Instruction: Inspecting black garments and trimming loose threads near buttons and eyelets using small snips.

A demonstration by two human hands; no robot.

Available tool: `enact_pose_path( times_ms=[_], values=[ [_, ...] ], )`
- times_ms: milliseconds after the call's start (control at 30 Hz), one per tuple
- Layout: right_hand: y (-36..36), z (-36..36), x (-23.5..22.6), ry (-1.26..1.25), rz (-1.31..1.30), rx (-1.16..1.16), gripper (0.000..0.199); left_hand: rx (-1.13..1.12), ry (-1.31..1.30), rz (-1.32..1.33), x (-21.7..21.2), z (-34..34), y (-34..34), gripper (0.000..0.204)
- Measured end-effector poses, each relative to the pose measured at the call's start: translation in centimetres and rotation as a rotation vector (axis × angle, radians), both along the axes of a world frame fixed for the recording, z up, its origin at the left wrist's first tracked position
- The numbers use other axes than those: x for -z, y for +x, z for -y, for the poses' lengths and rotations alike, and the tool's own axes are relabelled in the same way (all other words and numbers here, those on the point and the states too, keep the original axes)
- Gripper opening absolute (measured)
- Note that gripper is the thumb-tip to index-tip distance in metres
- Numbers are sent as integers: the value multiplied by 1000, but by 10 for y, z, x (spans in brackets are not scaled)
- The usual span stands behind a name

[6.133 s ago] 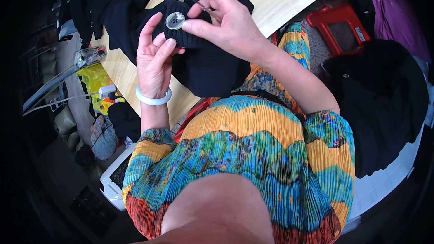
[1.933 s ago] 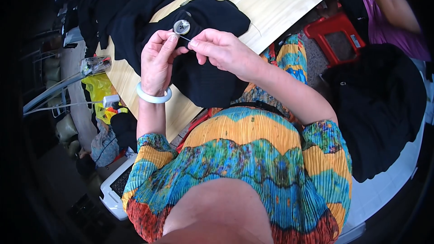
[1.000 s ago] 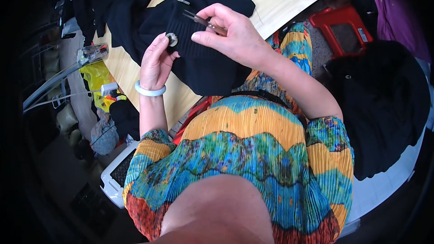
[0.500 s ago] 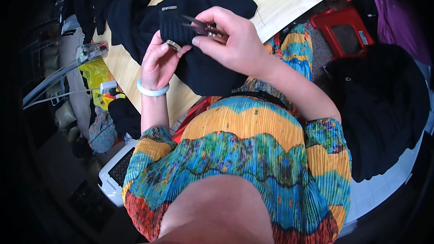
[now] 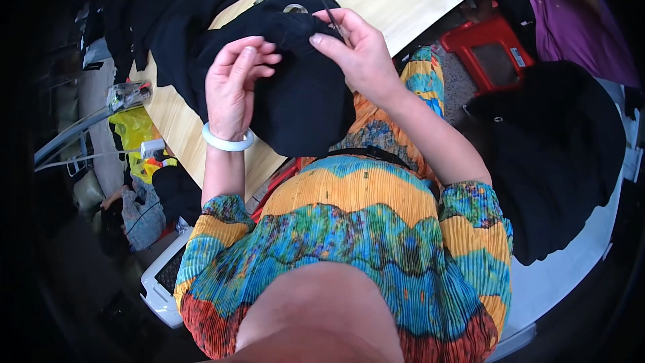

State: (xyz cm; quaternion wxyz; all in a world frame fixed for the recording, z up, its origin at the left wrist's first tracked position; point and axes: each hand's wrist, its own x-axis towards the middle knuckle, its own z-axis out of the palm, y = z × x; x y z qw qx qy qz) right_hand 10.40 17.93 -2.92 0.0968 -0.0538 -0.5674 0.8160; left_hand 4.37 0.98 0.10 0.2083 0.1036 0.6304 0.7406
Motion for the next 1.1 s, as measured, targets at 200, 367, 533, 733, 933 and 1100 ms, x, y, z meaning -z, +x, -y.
enact_pose_path(
  times_ms=[200, 367, 533, 733, 933, 1100],
  values=[
    [0, -18, -5, -61, 31, -15, 25, 271, 237, 505, 20, 23, -18, 45],
    [8, -27, -46, 380, -372, -415, 33, 80, 586, 682, 11, 16, -6, 43],
    [8, -27, -37, 462, -350, -467, 30, 400, 1022, 459, 6, 32, -36, 23],
    [8, -25, -28, 444, -283, -487, 28, 134, 868, 512, 2, 34, -32, 41],
    [11, -14, -20, 432, -205, -627, 24, -93, 689, 540, 14, 38, -24, 32],
    [11, -8, -18, 449, -168, -676, 23, -90, 686, 584, 20, 42, -24, 32]
  ],
)
